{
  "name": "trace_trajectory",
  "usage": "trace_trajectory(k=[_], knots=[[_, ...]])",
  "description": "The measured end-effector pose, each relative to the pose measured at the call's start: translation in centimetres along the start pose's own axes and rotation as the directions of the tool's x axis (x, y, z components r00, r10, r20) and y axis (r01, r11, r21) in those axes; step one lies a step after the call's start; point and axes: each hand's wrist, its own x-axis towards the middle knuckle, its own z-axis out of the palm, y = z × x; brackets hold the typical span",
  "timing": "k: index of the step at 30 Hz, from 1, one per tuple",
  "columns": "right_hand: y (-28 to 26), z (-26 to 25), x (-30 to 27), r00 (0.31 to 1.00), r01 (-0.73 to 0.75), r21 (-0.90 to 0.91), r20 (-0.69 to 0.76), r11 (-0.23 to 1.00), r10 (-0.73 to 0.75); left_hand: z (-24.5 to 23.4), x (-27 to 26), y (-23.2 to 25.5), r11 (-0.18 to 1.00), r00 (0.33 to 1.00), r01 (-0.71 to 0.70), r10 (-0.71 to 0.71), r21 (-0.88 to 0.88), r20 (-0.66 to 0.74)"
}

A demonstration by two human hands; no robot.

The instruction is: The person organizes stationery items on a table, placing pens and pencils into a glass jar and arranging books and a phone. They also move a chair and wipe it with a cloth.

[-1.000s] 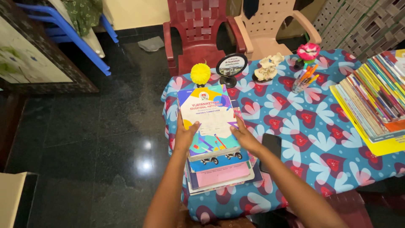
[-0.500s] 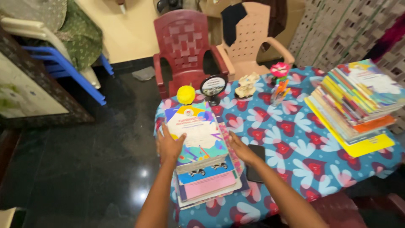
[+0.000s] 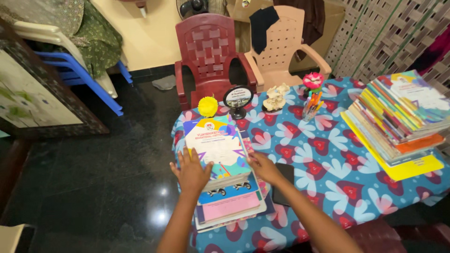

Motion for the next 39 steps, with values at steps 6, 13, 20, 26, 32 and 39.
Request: trace_trajectory(k=[6, 13, 20, 26, 32, 39], knots=[[-0.5, 2.4, 6.7, 0.996, -0.087, 0.003, -0.004, 0.996, 0.087, 4.8, 6.0, -6.1, 0.629, 0.98, 0.187, -0.177, -0.754, 0.095], [-3.0, 2.5, 8.6, 0.998, -0.055, -0.178, -0.037, 0.982, 0.049, 18.1, 5.1, -13.7, -0.006, 0.921, 0.265, -0.296, -0.964, 0.255], [-17.4, 10.0, 14.5, 0.93, 0.359, -0.653, 0.308, 0.667, -0.199, 25.2, -0.4, -10.6, 0.435, 0.946, 0.3, -0.253, -0.849, 0.204], [-18.6, 14.2, 17.8, 0.946, 0.32, -0.69, 0.2, 0.65, -0.254, 21.1, -1.1, -9.0, 0.473, 0.961, 0.251, -0.226, -0.844, 0.159], [-14.7, 15.2, 17.2, 0.939, 0.323, -0.693, 0.147, 0.645, -0.312, 18.4, -3.6, -9.5, 0.449, 0.962, 0.222, -0.246, -0.865, 0.12], [-16.4, 15.4, 16.7, 0.913, 0.346, -0.606, 0.041, 0.716, -0.406, 20.8, -4.2, -11.7, 0.444, 0.971, 0.189, -0.218, -0.876, 0.098]])
